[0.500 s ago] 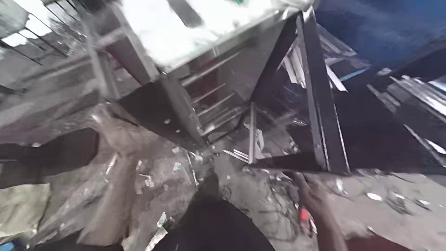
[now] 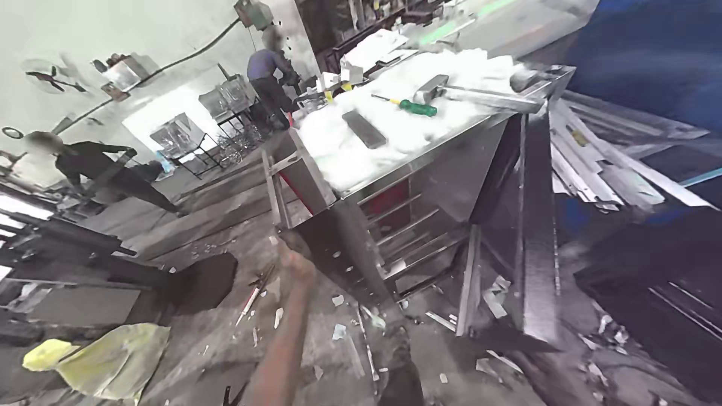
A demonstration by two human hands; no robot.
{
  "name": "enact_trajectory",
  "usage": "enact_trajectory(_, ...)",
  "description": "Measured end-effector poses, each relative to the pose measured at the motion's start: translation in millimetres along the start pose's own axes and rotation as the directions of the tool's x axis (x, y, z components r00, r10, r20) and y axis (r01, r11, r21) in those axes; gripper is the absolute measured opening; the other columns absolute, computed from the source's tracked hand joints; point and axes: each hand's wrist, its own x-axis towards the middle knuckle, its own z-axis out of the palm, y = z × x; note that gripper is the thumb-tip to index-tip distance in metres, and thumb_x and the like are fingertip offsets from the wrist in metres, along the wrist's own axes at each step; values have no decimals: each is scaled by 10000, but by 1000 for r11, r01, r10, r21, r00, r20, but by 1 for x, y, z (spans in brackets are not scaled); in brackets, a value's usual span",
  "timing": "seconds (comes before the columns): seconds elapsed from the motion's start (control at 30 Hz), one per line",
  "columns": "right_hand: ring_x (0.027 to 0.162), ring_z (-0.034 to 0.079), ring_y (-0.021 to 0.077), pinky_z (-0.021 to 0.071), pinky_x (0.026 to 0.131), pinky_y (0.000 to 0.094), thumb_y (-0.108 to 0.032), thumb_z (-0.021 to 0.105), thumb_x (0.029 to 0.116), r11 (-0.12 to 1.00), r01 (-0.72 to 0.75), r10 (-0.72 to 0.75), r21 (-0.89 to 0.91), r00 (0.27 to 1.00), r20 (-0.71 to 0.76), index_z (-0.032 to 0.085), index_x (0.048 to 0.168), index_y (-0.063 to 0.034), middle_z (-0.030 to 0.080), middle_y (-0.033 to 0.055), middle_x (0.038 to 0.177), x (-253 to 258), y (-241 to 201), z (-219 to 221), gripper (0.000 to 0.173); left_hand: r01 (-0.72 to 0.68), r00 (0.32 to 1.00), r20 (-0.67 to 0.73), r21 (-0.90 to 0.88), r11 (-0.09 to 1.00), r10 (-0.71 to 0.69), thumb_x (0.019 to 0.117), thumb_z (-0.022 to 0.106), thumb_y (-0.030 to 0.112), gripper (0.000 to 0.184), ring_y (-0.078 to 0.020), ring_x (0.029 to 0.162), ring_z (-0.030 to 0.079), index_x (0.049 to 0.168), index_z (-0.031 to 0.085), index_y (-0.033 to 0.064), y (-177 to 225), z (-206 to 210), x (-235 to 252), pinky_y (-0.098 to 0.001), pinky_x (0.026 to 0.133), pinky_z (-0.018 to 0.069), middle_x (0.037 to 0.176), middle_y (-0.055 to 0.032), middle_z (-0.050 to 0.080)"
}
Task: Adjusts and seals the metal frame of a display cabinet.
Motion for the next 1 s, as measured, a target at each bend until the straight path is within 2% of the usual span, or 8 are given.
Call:
enact_trajectory(0.07, 919, 699, 228, 556, 896, 464, -144, 558, 1023, 996, 91, -91, 5, 995, 51, 711, 1116, 39, 725, 161, 994, 19, -5, 19, 256, -44, 999, -11, -55, 998, 43, 1117, 166, 395, 455, 42, 629, 557, 1066, 566, 184, -1, 7, 2, -165, 615, 515, 718, 139, 555)
enact_trajectory(0.1, 898, 711, 194, 579, 877, 443, -189, 554, 1031, 991, 128, -130, 27, 990, 63, 717, 1138, 5, 735, 117, 978, 32, -4, 31, 275, -53, 998, 12, -62, 997, 53, 1115, 169, 408, 453, 40, 648, 565, 1067, 565, 194, -1, 6, 2, -171, 638, 521, 729, 143, 562)
enact_trajectory(0.23, 866, 702, 135, 590, 857, 394, -259, 565, 1045, 989, 83, -95, 125, 991, 92, 712, 1123, -48, 727, 49, 940, 81, -30, 83, 269, -19, 998, 51, -56, 998, 22, 1092, 218, 539, 534, 37, 889, 639, 1276, 533, 149, -8, -3, 1, -202, 817, 559, 954, 128, 653)
enact_trajectory(0.33, 834, 683, 139, 576, 819, 405, -248, 541, 1054, 981, 85, -107, 177, 987, 122, 718, 1085, -70, 718, 31, 915, 118, -53, 112, 253, 9, 998, 59, -13, 1000, -8, 1086, 192, 551, 611, 8, 1036, 613, 1406, 418, 81, -5, -3, 1, -234, 926, 532, 1135, 76, 620)
enact_trajectory(0.47, 831, 667, 113, 572, 798, 358, -270, 482, 1078, 971, 95, -134, 221, 977, 168, 701, 1151, -91, 706, 20, 959, 159, -72, 138, 292, 2, 1000, -6, 56, 998, -2, 1083, 132, 555, 681, -26, 1118, 595, 1446, 403, 47, -9, -2, 0, -269, 989, 510, 1219, 17, 611)
enact_trajectory(0.67, 919, 687, 140, 570, 869, 411, -286, 472, 1076, 965, 99, -133, 244, 983, 128, 709, 1159, -85, 728, 28, 1018, 191, -81, 159, 323, -20, 991, -131, 7, 1000, 20, 1083, 230, 550, 554, 3, 988, 646, 1255, 538, 123, -12, 3, 0, -249, 901, 550, 1021, 95, 669)
enact_trajectory(0.87, 868, 689, 128, 574, 830, 408, -301, 517, 1059, 964, 113, -129, 241, 990, 50, 725, 1077, -96, 732, 15, 954, 205, -84, 170, 293, -25, 988, -151, 75, 997, 36, 1028, 309, 673, 662, -20, 1076, 633, 1330, 502, 116, -17, -1, -2, -292, 970, 533, 1118, 72, 662)
enact_trajectory(1.0, 822, 685, 133, 576, 786, 413, -318, 535, 1049, 969, 93, -96, 231, 995, 2, 724, 1027, -96, 724, 14, 901, 207, -85, 178, 291, -85, 981, -166, 91, 992, 99, 1023, 323, 683, 642, -22, 1010, 651, 1254, 551, 129, -22, -2, 1, -284, 917, 553, 1039, 79, 675)
